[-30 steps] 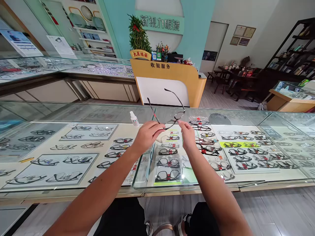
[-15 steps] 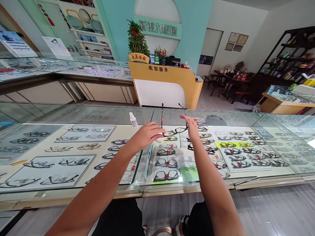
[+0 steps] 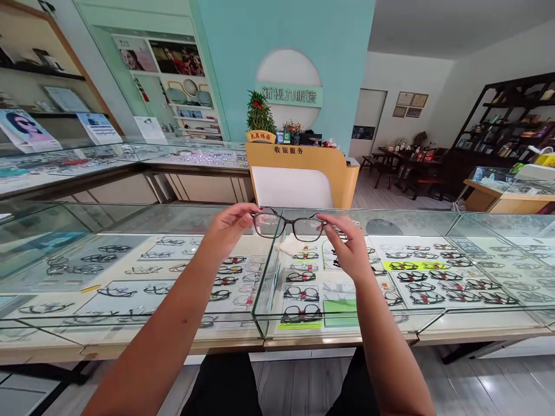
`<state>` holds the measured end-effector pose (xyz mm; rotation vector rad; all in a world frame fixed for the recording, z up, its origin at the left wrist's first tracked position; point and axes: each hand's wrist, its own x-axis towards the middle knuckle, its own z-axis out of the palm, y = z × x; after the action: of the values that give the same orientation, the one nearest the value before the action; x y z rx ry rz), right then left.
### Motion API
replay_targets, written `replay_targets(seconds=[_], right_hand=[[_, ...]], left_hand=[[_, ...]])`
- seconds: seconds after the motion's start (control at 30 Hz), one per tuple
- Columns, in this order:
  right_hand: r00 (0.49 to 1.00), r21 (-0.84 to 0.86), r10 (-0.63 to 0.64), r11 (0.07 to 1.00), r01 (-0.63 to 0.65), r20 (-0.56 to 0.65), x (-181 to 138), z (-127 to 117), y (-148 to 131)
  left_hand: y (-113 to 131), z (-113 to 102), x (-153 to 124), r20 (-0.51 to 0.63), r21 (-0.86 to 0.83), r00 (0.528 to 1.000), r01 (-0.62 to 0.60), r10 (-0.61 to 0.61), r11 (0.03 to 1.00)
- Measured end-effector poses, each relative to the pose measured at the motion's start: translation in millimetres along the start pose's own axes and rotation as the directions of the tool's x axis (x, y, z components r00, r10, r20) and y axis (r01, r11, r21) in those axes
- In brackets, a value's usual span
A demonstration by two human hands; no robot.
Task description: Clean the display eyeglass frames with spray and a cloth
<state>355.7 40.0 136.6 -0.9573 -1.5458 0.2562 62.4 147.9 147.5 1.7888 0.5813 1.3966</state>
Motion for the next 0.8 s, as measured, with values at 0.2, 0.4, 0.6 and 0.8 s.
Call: replay_targets(seconds=[0.2,0.4,0.6,0.8], right_hand=[[0.942,-0.202,-0.327,0.930,0.307,-0.075,30,-20,-86],[0.867,-0.257,-0.463,0.874,0.412,-0.183,48,-35,-152],[0.784,-0.222,-0.551,0.834,0.505,-0.286,59,-46,-191],[0.733,-0.247,-0.593,0.806,0.539,-0.333,62,-59,-215]], left_hand=[[93,9,6,-0.118,-0.097,0.973,-0.208,0.196,0.973],[167,24,18,-0.182,-0.118,0.907,-0.404,0.380,0.907],[219,39,24,-0.182,-0.136,0.878,-0.468,0.442,0.873],[251,52,25,-0.169,-0.118,0.835,-0.545,0.524,0.830]])
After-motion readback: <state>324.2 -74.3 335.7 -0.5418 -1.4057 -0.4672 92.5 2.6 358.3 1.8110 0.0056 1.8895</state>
